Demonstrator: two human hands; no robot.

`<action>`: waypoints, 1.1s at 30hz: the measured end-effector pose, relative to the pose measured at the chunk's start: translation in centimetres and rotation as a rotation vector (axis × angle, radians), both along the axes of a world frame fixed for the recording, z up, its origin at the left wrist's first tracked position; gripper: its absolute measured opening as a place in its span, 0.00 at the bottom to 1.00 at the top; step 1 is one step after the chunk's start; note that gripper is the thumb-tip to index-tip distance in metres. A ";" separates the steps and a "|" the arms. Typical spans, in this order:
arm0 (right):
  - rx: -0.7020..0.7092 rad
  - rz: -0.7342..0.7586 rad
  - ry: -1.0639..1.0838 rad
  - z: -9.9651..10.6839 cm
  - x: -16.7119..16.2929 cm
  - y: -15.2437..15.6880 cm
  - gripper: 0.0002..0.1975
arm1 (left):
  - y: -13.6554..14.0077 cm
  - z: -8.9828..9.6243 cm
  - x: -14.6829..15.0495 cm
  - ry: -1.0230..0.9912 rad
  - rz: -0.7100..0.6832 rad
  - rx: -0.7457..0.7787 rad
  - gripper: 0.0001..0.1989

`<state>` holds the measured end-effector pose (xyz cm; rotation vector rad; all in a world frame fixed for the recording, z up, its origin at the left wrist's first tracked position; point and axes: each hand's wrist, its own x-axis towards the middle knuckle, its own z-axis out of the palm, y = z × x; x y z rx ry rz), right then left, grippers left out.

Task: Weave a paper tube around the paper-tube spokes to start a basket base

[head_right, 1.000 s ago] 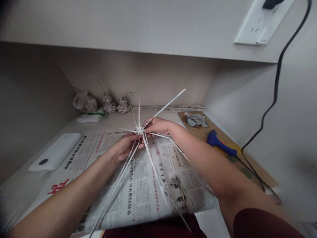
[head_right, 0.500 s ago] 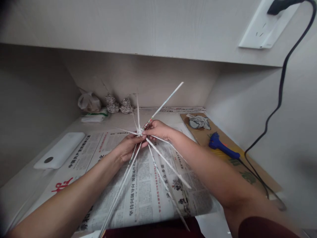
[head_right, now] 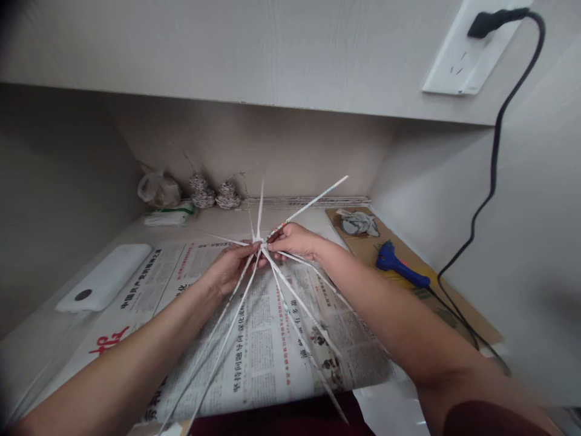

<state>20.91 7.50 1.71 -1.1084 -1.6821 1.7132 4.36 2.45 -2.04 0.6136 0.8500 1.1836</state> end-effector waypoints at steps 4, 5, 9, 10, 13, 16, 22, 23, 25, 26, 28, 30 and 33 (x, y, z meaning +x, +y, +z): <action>0.017 0.002 -0.026 0.1 0.0 0.0 0.13 | 0.1 -0.2 0.0 -0.005 0.030 0.011 0.04; 0.030 0.008 -0.040 0.1 0.0 0.0 0.12 | 0.1 -0.2 0.0 -0.008 0.034 0.010 0.05; 0.062 0.037 -0.108 0.4 0.4 -0.2 0.07 | -0.3 -0.1 0.2 -0.012 0.031 -0.009 0.06; 0.052 0.040 -0.112 0.5 0.5 -0.3 0.07 | -0.4 -0.1 0.3 -0.011 0.026 -0.013 0.06; -0.016 0.027 -0.088 0.8 0.3 -0.6 0.08 | -0.6 -0.1 0.6 -0.019 0.015 -0.003 0.05; -0.084 -0.010 -0.056 0.8 -0.3 -0.7 0.06 | -0.8 -0.1 0.9 -0.032 0.037 0.022 0.04; -0.134 -0.067 -0.022 0.5 -1.4 -0.7 0.07 | -0.6 -0.3 1.1 0.027 0.163 0.025 0.07; -0.127 -0.078 -0.032 0.5 -1.5 -0.7 0.07 | -0.6 -0.3 1.1 0.033 0.181 0.022 0.07; -0.118 -0.090 -0.053 0.6 -1.7 -0.8 0.06 | -0.5 -0.3 1.1 0.045 0.205 0.009 0.08; -0.122 -0.093 -0.054 0.7 -1.7 -0.8 0.05 | -0.5 -0.3 1.1 0.050 0.214 0.006 0.09; -0.146 -0.100 -0.033 0.9 -1.8 -0.9 0.04 | -0.4 -0.5 1.1 0.055 0.234 0.024 0.10; -0.186 -0.109 0.011 1.0 -2.0 -0.9 0.05 | -0.3 -0.6 1.1 0.054 0.252 0.058 0.12; -0.234 -0.119 0.057 1.3 -2.2 -1.1 0.05 | -0.2 -0.9 1.2 0.052 0.279 0.087 0.15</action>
